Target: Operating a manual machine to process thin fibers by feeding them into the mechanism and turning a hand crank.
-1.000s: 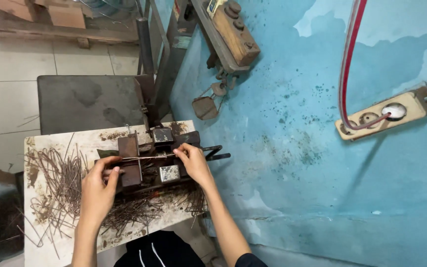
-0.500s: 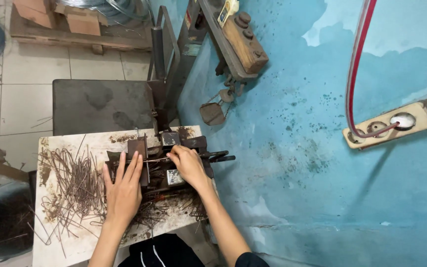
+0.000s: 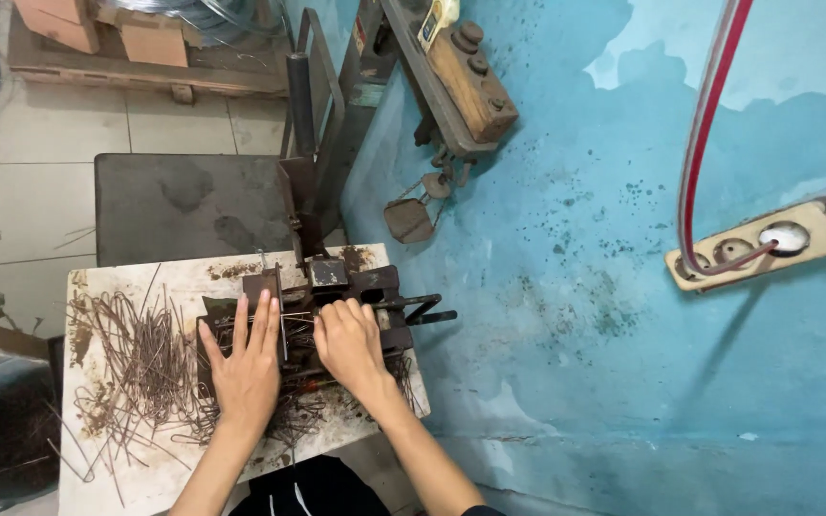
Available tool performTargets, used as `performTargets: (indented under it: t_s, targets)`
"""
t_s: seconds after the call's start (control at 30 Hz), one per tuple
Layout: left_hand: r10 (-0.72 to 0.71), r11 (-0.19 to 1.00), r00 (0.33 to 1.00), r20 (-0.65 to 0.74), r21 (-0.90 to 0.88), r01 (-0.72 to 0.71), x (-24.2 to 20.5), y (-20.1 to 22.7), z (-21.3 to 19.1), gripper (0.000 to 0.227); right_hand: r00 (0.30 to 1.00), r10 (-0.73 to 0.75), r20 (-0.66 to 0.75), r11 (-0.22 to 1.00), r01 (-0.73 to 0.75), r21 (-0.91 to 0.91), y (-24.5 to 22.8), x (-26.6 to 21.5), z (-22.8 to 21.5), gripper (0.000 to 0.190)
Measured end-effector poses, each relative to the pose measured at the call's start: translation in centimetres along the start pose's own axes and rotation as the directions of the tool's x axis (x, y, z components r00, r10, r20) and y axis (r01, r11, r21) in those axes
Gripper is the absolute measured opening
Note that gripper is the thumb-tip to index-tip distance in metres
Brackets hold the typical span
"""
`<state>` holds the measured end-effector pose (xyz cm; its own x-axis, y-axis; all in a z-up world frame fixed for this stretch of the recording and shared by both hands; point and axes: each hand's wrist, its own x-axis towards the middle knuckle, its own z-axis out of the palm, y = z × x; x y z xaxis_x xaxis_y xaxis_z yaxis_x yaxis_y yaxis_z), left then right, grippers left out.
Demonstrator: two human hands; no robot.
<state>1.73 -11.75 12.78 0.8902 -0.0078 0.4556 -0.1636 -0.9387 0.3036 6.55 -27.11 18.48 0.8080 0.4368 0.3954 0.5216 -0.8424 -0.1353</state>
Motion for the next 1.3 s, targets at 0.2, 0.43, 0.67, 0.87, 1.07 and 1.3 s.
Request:
performTargets:
  t_s: [0.2,0.43,0.67,0.87,1.07,1.3]
  targets:
    - [0.015,0.992,1.000,0.020,0.129,-0.017,-0.1,-0.2,-0.3,0.081,0.999,0.020,0.040,0.999,-0.018,-0.049,-3.4,-2.6,0.6,0.014]
    - [0.042,0.988,0.998,0.036,0.146,-0.047,-0.4,-0.5,-0.2,0.085,0.991,0.127,0.030,0.990,-0.125,-0.067,-8.2,-7.7,4.2,0.007]
    - [-0.069,0.995,0.971,0.228,-0.048,0.082,1.8,0.3,-3.8,0.066,0.967,0.122,0.224,0.922,-0.194,0.336,-6.4,-7.3,-0.4,0.047]
    - [-0.187,0.967,0.959,0.214,-0.133,0.218,1.7,2.7,-2.4,0.083,0.970,0.205,0.129,0.830,-0.242,0.503,-2.1,-6.3,-1.4,0.025]
    - [-0.094,0.976,0.990,0.108,0.205,0.070,-0.6,2.7,0.6,0.081,0.742,0.605,-0.290,0.761,-0.431,0.485,8.7,-5.4,2.0,0.025]
    - [0.033,0.993,0.999,0.043,0.112,-0.038,-0.1,2.0,0.3,0.073,0.271,0.928,0.255,0.064,-0.791,0.608,17.4,-5.5,10.1,0.082]
